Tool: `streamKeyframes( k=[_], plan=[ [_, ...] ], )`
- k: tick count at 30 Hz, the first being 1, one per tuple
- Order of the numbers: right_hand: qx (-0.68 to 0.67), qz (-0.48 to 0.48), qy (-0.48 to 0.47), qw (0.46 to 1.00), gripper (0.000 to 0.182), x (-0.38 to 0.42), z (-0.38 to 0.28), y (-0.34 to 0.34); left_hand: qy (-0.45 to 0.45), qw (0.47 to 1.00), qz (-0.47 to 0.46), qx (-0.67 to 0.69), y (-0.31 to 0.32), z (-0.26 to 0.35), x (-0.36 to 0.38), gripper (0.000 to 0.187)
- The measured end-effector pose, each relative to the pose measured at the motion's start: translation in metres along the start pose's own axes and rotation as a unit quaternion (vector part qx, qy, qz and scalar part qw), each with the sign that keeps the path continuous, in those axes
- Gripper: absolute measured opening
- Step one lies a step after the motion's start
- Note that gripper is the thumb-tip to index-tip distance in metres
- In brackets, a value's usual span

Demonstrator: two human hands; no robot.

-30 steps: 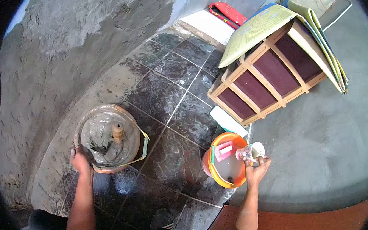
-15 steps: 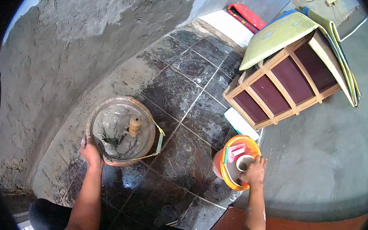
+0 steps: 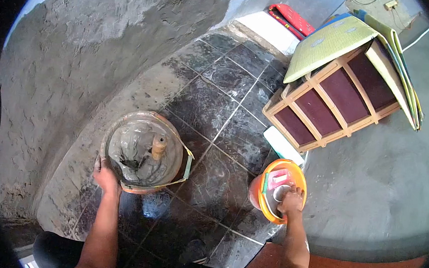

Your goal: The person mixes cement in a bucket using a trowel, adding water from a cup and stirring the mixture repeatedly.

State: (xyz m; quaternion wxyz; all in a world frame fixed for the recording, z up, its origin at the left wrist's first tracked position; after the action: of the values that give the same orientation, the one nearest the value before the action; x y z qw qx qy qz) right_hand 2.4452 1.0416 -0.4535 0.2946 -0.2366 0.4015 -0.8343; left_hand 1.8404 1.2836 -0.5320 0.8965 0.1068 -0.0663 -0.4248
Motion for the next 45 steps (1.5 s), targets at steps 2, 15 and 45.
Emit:
streamKeyframes(
  k=[2,15,45],
  plan=[
    [-0.005,-0.011,0.011,1.0,0.05,0.009,0.01,-0.017,-0.008,1.0,-0.005,-0.009,-0.003,-0.005,-0.001,0.037],
    [-0.087,0.121,0.08,0.986,0.051,0.044,0.037,-0.039,0.011,1.0,0.017,-0.012,0.002,0.006,0.003,0.032],
    [-0.198,0.384,-0.473,0.768,0.103,0.099,-0.303,-0.411,0.087,0.97,0.054,-0.218,-0.013,-0.004,0.003,0.029]
  ],
)
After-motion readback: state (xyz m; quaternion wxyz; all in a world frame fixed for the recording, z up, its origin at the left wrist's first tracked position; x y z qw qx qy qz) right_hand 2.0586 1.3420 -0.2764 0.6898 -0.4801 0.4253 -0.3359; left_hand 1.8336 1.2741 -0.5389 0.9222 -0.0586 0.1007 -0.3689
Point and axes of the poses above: each hand's wrist, its own x-axis away from the middle knuckle, its own y-axis out of the palm, z = x × y, the point moved 4 cm from there along -x, towards the middle knuckle, and after that the axes turned 14 degrees about y, right-handed, at the moved point
